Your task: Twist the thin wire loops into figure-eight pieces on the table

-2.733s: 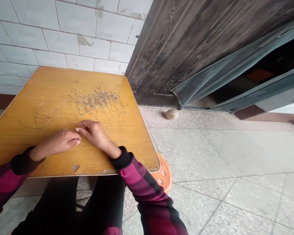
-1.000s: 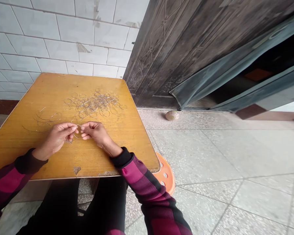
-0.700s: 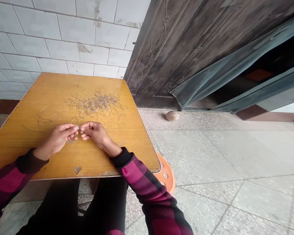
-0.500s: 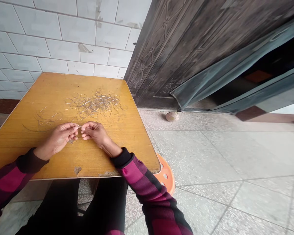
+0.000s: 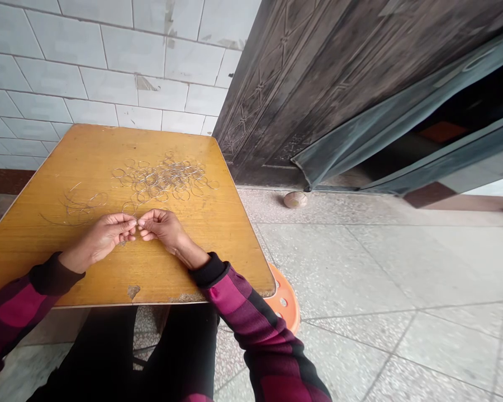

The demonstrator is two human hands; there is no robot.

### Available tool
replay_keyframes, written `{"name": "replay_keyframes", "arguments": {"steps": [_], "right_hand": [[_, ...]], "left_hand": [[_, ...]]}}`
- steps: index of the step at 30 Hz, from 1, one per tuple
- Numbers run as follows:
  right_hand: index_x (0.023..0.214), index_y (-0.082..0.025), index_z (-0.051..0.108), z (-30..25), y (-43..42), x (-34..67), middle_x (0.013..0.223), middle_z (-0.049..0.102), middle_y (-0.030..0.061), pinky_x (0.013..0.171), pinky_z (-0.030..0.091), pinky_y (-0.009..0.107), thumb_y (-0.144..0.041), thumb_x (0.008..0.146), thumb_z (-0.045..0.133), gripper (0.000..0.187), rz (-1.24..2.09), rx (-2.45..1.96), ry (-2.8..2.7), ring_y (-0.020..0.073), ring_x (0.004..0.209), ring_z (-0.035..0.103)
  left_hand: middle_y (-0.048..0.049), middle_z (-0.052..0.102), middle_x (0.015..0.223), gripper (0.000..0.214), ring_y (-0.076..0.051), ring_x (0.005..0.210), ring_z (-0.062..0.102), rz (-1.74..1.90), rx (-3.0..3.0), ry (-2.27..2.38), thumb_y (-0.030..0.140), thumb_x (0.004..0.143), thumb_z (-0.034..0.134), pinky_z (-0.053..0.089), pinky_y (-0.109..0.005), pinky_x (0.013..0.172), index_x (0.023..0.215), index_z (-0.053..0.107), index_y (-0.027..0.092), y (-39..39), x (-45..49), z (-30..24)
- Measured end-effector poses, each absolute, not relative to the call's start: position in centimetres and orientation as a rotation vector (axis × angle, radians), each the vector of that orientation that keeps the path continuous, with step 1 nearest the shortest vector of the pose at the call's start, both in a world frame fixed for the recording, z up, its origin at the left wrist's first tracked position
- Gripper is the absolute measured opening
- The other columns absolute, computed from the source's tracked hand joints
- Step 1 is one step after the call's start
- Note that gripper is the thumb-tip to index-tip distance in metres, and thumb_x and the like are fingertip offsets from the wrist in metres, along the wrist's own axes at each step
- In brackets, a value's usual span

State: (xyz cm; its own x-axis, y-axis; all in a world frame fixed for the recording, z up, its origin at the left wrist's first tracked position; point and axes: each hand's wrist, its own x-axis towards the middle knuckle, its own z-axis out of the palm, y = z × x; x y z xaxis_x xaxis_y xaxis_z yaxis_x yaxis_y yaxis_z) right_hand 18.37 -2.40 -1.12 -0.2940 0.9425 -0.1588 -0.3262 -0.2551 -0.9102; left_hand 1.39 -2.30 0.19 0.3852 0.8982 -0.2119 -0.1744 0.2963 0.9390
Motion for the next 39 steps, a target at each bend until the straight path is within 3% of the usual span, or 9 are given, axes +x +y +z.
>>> {"name": "replay_keyframes", "arguments": {"steps": [8,20,33,39], "right_hand": [[0.077,-0.013,0.063,-1.0,-2.5,18.4,0.061,0.068,-0.0027,0.049,0.054,0.017,-0.028,0.052,0.09,0.039,1.744,-0.89,-0.967,0.0075,0.051,0.064],[0.076,-0.013,0.066,-0.7,-2.6,18.4,0.066,0.069,-0.0027,0.05,0.055,0.015,-0.029,0.055,0.088,0.035,1.744,-0.867,-0.96,0.0062,0.053,0.064],[0.075,-0.013,0.063,-0.6,-2.7,18.5,0.071,0.069,-0.0009,0.049,0.053,0.014,-0.032,0.057,0.087,0.036,1.79,-0.957,-1.079,0.005,0.053,0.062],[0.085,-0.015,0.063,0.2,-2.5,19.2,0.063,0.063,-0.0053,0.048,0.051,0.016,-0.04,0.067,0.08,0.035,1.553,-0.951,-1.187,0.0055,0.05,0.06]], "left_hand": [[-0.0004,0.061,0.062,0.018,-0.009,0.054,0.055,0.827,1.005,0.925,0.025,0.066,0.074,0.036,-0.022,0.054,0.072,0.063,0.012,-2.3,1.4,0.5],[0.0011,0.058,0.066,0.023,-0.006,0.054,0.048,0.946,0.913,0.857,0.026,0.066,0.077,0.037,-0.021,0.052,0.083,0.068,0.013,-2.2,1.4,0.2],[-0.0005,0.059,0.066,0.026,-0.006,0.051,0.044,0.933,1.068,0.92,0.036,0.065,0.076,0.032,-0.021,0.047,0.076,0.07,0.013,-2.2,1.3,0.4],[0.0014,0.054,0.06,0.02,-0.007,0.052,0.042,0.888,1.198,0.976,0.034,0.069,0.071,0.03,-0.022,0.047,0.068,0.067,0.015,-2.3,1.4,0.0]]}}
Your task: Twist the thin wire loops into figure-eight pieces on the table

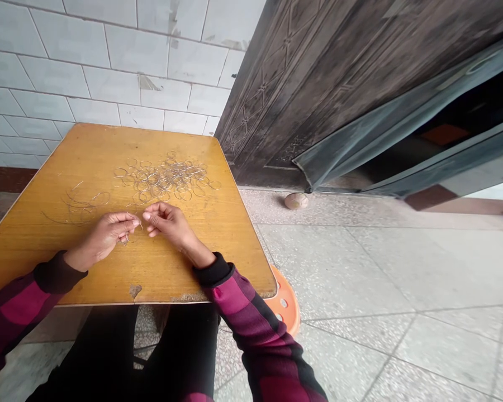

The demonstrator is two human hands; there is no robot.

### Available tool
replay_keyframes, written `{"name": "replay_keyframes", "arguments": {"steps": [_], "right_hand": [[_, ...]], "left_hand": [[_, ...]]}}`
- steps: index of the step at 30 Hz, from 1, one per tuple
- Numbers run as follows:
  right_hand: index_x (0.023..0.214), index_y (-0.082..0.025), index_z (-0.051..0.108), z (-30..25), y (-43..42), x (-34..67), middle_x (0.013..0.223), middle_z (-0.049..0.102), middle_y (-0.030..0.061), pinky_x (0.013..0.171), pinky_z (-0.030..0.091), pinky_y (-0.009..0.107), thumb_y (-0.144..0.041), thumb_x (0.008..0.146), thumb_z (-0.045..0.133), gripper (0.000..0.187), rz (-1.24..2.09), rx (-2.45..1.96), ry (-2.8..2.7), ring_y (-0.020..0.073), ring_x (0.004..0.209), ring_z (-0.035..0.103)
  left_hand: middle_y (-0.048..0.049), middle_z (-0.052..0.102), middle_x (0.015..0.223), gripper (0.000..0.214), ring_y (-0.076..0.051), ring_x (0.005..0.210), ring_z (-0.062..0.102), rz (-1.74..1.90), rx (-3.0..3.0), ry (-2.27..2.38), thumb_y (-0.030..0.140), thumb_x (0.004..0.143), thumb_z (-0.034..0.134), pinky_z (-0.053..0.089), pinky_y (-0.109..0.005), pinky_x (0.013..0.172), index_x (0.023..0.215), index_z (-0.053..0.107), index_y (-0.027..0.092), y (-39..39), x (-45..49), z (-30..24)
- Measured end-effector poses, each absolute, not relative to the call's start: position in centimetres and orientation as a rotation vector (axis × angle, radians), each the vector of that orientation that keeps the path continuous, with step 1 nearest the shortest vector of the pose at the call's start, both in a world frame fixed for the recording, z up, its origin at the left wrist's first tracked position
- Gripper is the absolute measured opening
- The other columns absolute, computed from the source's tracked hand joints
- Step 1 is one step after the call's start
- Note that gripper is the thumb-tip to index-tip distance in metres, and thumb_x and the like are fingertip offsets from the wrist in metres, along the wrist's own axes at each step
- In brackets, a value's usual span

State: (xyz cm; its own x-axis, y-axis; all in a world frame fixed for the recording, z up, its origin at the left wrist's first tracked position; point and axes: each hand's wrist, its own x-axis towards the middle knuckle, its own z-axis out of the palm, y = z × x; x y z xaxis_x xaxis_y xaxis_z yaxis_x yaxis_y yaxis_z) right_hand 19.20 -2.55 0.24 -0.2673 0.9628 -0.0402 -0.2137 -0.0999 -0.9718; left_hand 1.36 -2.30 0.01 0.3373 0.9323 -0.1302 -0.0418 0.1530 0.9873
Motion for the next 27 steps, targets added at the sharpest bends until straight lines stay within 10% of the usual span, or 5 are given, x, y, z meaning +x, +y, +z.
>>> {"name": "replay_keyframes", "arguments": {"steps": [27], "right_hand": [[0.082,-0.016,0.061,-0.36,-2.49,19.48,0.065,0.062,-0.0019,0.054,0.051,0.022,-0.041,0.073,0.073,0.029,1.33,-1.027,-1.415,0.0073,0.053,0.058]], "left_hand": [[0.0015,0.053,0.058,0.017,-0.01,0.052,0.039,0.825,1.401,0.977,0.032,0.071,0.065,0.031,-0.025,0.051,0.066,0.065,0.016,-2.66,1.61,0.1]]}}
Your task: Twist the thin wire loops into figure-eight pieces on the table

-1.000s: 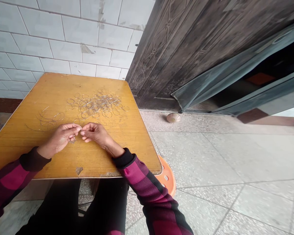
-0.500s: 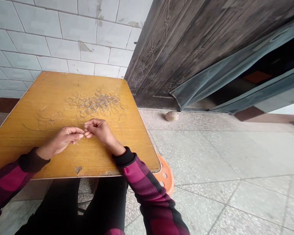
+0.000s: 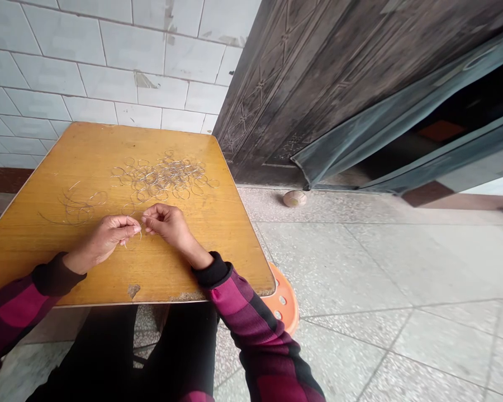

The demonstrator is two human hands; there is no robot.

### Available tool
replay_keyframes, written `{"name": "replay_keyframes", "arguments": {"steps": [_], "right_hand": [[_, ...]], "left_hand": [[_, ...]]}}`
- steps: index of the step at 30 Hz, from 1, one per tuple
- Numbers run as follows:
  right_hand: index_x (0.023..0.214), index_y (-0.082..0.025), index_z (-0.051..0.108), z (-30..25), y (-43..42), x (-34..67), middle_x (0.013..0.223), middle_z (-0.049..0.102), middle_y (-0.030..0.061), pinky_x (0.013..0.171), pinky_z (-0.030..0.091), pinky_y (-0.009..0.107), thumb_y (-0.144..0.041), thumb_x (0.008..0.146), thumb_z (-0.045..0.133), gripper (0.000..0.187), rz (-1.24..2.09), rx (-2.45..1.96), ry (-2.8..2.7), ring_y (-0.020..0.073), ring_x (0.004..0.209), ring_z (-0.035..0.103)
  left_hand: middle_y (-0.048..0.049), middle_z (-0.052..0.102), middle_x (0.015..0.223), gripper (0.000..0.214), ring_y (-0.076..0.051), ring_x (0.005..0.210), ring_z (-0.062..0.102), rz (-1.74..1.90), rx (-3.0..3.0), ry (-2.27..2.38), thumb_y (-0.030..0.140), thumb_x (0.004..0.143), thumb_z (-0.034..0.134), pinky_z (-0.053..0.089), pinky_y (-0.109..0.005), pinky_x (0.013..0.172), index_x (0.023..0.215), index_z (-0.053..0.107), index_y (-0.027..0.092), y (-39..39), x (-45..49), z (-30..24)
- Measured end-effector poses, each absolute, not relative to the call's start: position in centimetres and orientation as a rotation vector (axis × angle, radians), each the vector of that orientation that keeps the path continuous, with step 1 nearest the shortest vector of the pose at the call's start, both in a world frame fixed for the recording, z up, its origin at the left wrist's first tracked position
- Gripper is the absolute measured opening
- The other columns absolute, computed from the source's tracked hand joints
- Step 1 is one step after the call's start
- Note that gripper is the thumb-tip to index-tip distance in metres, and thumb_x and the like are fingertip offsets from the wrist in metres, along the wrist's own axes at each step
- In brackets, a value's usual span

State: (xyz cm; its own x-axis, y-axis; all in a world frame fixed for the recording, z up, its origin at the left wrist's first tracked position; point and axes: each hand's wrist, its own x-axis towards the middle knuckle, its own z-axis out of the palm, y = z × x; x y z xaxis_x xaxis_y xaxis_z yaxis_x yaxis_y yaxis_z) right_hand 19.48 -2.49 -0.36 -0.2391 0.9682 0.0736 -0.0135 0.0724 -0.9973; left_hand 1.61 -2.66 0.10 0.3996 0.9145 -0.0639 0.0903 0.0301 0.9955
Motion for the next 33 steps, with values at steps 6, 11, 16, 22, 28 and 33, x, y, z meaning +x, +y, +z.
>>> {"name": "replay_keyframes", "arguments": {"steps": [6,11,16,22,28,33], "right_hand": [[0.112,-0.018,0.063,-0.2,-2.6,20.1,0.104,0.065,0.0084,0.077,0.052,0.032,-0.026,0.087,0.061,0.027,0.749,-0.915,-1.944,0.0169,0.094,0.061],[0.101,-0.018,0.068,0.6,-2.7,20.4,0.096,0.066,0.0087,0.08,0.047,0.033,-0.024,0.095,0.05,0.019,0.224,-0.822,-2.336,0.0183,0.091,0.056],[0.085,-0.014,0.067,1.1,-2.6,20.8,0.077,0.06,0.0071,0.065,0.04,0.029,-0.025,0.097,0.046,0.026,-0.057,-0.872,-2.466,0.0181,0.079,0.049],[0.103,-0.021,0.067,1.9,-3.2,21.3,0.08,0.057,0.0058,0.062,0.036,0.028,-0.023,0.098,0.042,0.026,-0.179,-0.86,-2.564,0.0177,0.079,0.046],[0.091,-0.018,0.068,2.0,-3.1,21.4,0.084,0.059,0.0065,0.061,0.035,0.028,-0.022,0.098,0.045,0.024,-0.252,-0.869,-2.56,0.0174,0.083,0.047],[0.083,-0.017,0.067,2.0,-3.3,20.9,0.081,0.058,0.0056,0.058,0.033,0.028,-0.02,0.098,0.044,0.028,-0.228,-0.975,-2.554,0.0164,0.08,0.047]], "left_hand": [[0.0012,0.054,0.056,0.018,-0.011,0.054,0.043,0.734,1.567,1.018,0.032,0.07,0.063,0.031,-0.025,0.052,0.061,0.063,0.017,-2.6,1.6,0.0],[-0.0011,0.059,0.059,0.013,-0.014,0.058,0.048,0.735,1.62,1.043,0.028,0.067,0.065,0.033,-0.025,0.053,0.061,0.066,0.017,-2.8,1.8,-0.2],[-0.0011,0.061,0.06,0.01,-0.014,0.058,0.049,0.696,1.617,1.011,0.024,0.067,0.064,0.036,-0.026,0.055,0.061,0.066,0.017,-2.9,2.0,-0.6],[0.0012,0.053,0.055,0.015,-0.011,0.052,0.042,0.653,1.502,1.019,0.029,0.068,0.064,0.032,-0.025,0.051,0.058,0.063,0.017,-3.1,2.1,-0.4],[0.0007,0.055,0.059,0.012,-0.011,0.054,0.043,0.643,1.49,0.991,0.027,0.068,0.063,0.032,-0.024,0.051,0.062,0.065,0.017,-3.2,2.2,-0.5],[0.0027,0.046,0.054,0.019,-0.01,0.052,0.038,0.665,1.515,0.984,0.029,0.07,0.063,0.03,-0.024,0.05,0.057,0.059,0.017,-3.1,2.3,-1.0]]}}
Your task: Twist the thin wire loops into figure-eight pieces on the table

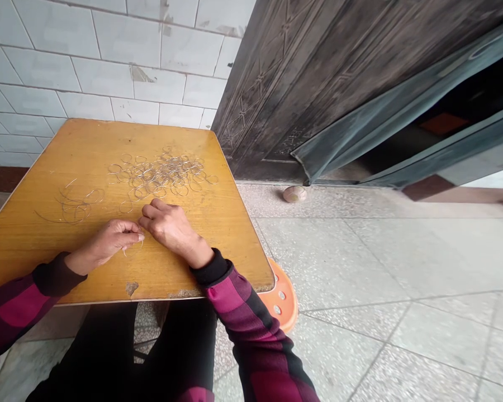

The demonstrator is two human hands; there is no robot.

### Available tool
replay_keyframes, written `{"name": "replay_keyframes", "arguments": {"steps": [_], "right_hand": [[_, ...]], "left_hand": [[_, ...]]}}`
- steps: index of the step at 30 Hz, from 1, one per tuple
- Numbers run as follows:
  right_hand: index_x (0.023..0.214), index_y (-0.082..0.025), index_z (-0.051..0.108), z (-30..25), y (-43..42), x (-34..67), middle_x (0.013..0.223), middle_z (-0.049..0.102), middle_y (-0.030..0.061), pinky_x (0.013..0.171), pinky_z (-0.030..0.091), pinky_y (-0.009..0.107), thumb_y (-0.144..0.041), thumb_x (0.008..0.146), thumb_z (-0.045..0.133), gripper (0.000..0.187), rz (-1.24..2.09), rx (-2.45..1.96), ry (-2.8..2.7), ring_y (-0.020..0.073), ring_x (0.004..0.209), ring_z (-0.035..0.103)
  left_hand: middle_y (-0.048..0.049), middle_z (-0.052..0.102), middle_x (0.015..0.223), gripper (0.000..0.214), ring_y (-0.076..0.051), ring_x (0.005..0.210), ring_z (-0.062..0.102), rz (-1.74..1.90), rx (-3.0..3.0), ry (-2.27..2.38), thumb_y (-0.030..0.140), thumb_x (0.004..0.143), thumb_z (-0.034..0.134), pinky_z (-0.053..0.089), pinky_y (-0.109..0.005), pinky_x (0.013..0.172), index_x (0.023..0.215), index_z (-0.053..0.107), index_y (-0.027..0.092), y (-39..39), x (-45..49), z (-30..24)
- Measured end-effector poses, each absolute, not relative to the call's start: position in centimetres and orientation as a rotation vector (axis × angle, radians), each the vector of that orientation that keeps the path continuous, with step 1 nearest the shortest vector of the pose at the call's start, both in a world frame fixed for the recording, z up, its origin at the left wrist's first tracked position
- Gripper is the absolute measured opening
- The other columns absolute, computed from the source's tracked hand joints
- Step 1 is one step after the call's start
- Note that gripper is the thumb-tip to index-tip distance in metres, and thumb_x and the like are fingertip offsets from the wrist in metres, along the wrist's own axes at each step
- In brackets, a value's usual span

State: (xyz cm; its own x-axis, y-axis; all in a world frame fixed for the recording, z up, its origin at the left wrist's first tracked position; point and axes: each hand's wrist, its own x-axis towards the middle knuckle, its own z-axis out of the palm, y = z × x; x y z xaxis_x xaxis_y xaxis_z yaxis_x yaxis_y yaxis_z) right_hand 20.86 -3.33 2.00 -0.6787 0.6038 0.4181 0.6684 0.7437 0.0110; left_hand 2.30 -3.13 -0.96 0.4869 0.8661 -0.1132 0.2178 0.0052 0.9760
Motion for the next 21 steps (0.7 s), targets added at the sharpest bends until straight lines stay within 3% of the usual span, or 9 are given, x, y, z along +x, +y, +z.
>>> {"name": "replay_keyframes", "arguments": {"steps": [3,7,11,18,21], "right_hand": [[0.084,-0.018,0.067,2.2,-3.5,20.7,0.083,0.059,0.0055,0.057,0.033,0.027,-0.019,0.098,0.043,0.028,-0.236,-1.003,-2.533,0.0162,0.081,0.047],[0.104,-0.024,0.068,2.6,-3.4,21.1,0.099,0.062,0.0067,0.062,0.039,0.027,-0.023,0.098,0.045,0.024,-0.198,-0.872,-2.589,0.0169,0.087,0.051],[0.098,-0.02,0.07,2.5,-3.0,21.6,0.103,0.064,0.0087,0.069,0.044,0.028,-0.024,0.096,0.048,0.023,-0.096,-0.823,-2.622,0.0179,0.091,0.055],[0.094,-0.016,0.068,2.3,-2.3,21.9,0.086,0.066,0.005,0.068,0.047,0.023,-0.027,0.092,0.057,0.016,0.552,-0.695,-2.48,0.012,0.078,0.062],[0.086,-0.016,0.069,2.6,-2.2,22.0,0.079,0.066,0.003,0.068,0.046,0.022,-0.032,0.091,0.059,0.019,0.685,-0.654,-2.416,0.0105,0.074,0.061]], "left_hand": [[0.003,0.045,0.053,0.02,-0.01,0.052,0.038,0.676,1.496,0.994,0.031,0.07,0.064,0.03,-0.024,0.05,0.057,0.059,0.017,-3.1,2.3,-0.9],[0.0022,0.049,0.056,0.018,-0.01,0.052,0.04,0.655,1.46,0.994,0.032,0.069,0.065,0.031,-0.025,0.051,0.06,0.061,0.016,-3.0,2.1,-0.6],[0.0027,0.049,0.054,0.016,-0.01,0.052,0.04,0.597,1.518,0.987,0.03,0.069,0.062,0.03,-0.025,0.051,0.06,0.062,0.017,-2.9,2.0,-0.6],[0.004,0.044,0.054,0.019,-0.01,0.052,0.036,0.572,1.644,0.953,0.029,0.071,0.059,0.026,-0.026,0.053,0.057,0.057,0.016,-3.1,2.2,-0.5],[0.004,0.043,0.055,0.02,-0.01,0.052,0.036,0.538,1.65,0.922,0.031,0.072,0.059,0.025,-0.026,0.052,0.058,0.057,0.016,-3.3,2.2,-0.3]]}}
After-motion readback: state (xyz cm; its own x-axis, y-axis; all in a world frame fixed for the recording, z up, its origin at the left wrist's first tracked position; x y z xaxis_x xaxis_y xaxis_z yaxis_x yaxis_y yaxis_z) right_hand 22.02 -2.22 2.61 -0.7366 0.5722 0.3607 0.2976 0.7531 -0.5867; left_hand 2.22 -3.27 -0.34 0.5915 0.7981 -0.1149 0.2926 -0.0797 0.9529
